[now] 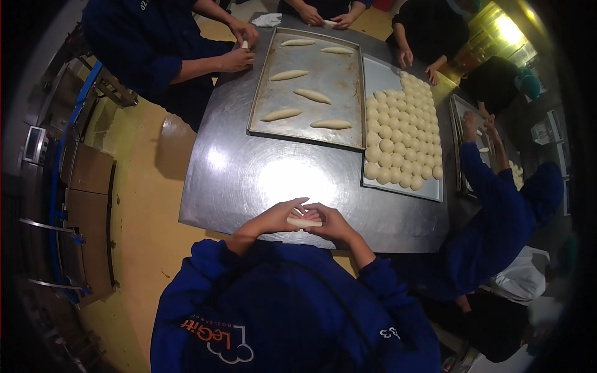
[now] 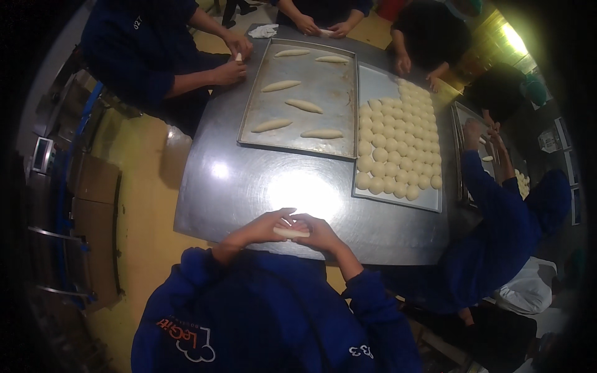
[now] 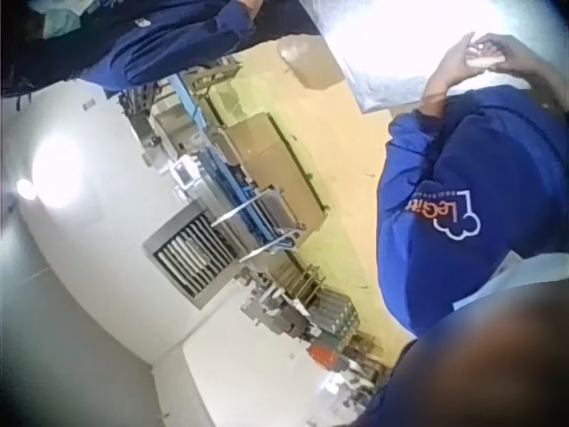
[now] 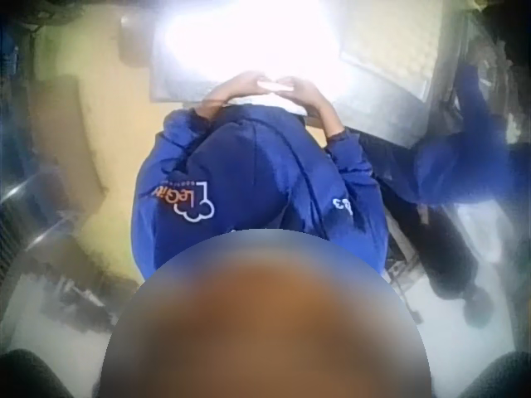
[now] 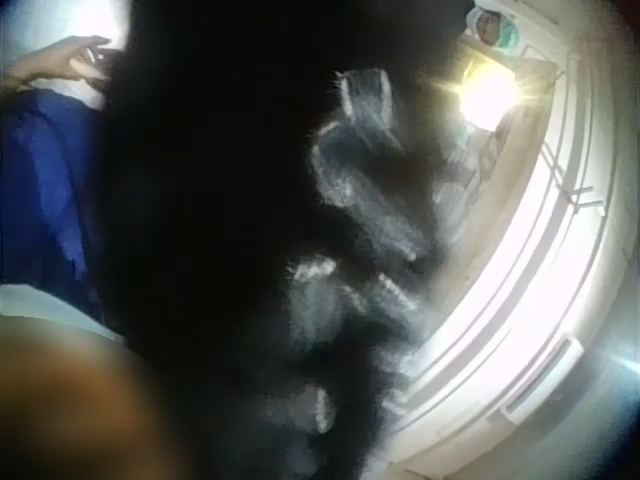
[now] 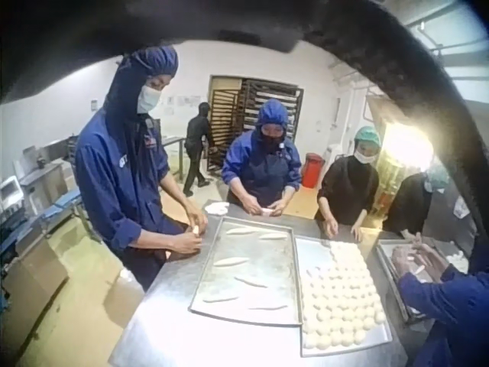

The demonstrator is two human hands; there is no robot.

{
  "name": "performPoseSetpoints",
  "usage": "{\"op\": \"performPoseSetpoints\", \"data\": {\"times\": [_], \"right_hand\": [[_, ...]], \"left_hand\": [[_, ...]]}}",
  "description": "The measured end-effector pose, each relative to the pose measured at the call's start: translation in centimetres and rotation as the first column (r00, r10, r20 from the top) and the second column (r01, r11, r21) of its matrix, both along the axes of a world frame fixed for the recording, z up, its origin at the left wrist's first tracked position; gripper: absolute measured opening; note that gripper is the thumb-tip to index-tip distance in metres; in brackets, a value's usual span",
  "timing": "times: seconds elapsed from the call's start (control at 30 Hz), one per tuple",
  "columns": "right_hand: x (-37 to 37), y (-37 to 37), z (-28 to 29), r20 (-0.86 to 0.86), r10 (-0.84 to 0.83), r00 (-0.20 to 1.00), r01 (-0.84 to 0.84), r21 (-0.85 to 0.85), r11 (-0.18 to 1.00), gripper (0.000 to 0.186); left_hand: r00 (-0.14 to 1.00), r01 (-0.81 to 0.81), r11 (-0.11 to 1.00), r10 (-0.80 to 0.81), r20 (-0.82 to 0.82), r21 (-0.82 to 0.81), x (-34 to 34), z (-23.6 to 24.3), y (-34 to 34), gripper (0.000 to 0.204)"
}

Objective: The person takes portions of dough from a tray and rolls them by hand on a metal table into elongated shapes, placing the shaped pieces onto another tray.

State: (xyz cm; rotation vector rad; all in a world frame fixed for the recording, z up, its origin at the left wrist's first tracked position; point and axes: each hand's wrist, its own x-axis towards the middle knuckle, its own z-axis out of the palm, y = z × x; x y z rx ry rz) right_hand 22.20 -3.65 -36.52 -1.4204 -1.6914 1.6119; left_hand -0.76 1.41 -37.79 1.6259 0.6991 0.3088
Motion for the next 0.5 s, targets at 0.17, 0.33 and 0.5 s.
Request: {"op": "performPoseSetpoints", "data": {"times": [0.17,0.33,0.5], "right_hand": [[-0.2,-1.3,0.2,0.019,-0.063,0.998,0.063,-0.014,0.998,0.059],[0.5,0.2,-0.7,0.099,-0.247,0.964,0.198,0.352,0.915,0.045],[-0.8,0.2,0.2,0.060,-0.401,0.914,0.368,0.289,0.884,0.052]], "left_hand": [[0.996,0.005,1.000,-0.007,0.085,0.019,-0.1,-0.8,-0.1,0.083],[0.980,-0.178,0.984,0.177,0.093,-0.005,-0.1,-0.8,0.2,0.076],[0.969,-0.235,0.972,0.236,0.080,-0.016,-0.7,-1.4,0.5,0.072]]}}
